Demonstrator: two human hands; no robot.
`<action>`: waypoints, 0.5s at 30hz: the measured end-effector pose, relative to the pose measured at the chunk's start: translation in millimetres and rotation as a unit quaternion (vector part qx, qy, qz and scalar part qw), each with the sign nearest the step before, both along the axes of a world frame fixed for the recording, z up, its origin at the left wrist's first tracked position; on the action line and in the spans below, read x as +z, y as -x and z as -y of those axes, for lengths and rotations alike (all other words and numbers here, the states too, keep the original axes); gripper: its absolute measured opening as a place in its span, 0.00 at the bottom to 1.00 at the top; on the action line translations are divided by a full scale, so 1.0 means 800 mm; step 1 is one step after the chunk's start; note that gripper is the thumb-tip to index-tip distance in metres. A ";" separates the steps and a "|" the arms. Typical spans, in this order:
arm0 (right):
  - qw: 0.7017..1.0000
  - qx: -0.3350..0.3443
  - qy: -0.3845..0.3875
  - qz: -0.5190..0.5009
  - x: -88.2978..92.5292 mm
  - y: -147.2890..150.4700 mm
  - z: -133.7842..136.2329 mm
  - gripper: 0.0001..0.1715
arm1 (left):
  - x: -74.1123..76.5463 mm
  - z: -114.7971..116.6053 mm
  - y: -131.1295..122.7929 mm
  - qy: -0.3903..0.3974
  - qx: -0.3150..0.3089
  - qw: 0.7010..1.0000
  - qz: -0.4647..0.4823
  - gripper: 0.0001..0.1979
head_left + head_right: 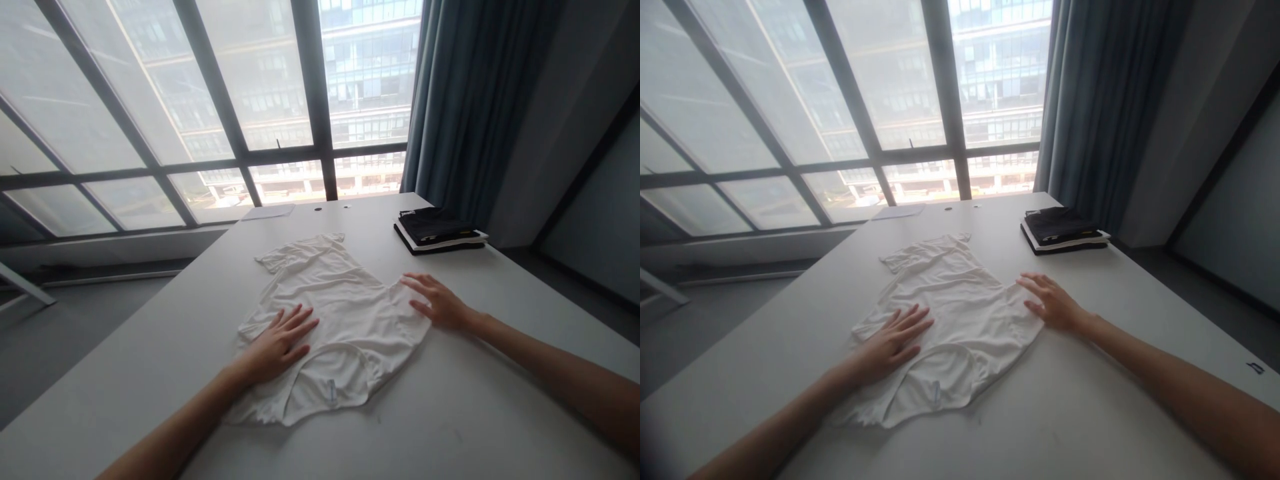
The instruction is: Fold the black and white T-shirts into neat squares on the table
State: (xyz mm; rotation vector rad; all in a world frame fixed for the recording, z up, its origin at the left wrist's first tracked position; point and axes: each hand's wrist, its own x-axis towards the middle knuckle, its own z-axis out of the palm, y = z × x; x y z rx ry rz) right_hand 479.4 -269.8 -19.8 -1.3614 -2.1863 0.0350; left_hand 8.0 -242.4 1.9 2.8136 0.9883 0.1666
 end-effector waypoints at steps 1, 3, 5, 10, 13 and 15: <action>0.998 0.033 0.041 0.039 0.000 -0.001 0.012 0.29 | 0.000 0.000 0.000 0.003 -0.004 1.000 -0.012 0.29; 0.989 0.057 0.109 0.085 0.002 -0.002 0.028 0.31 | 0.000 -0.001 0.000 0.006 -0.008 1.000 -0.022 0.29; 0.987 0.040 0.126 0.090 0.008 0.002 0.029 0.31 | 0.000 -0.001 -0.001 0.007 -0.012 1.000 -0.021 0.29; 0.997 0.013 0.051 0.047 0.018 0.038 0.007 0.33 | 0.002 0.001 -0.001 0.008 -0.005 1.000 0.011 0.28; 0.992 0.028 0.083 0.087 0.006 0.060 -0.001 0.36 | 0.002 0.003 0.004 0.006 0.017 1.000 0.023 0.27; 0.989 0.024 0.099 0.103 -0.003 0.069 -0.004 0.37 | -0.001 0.005 0.007 0.013 0.025 1.000 0.012 0.28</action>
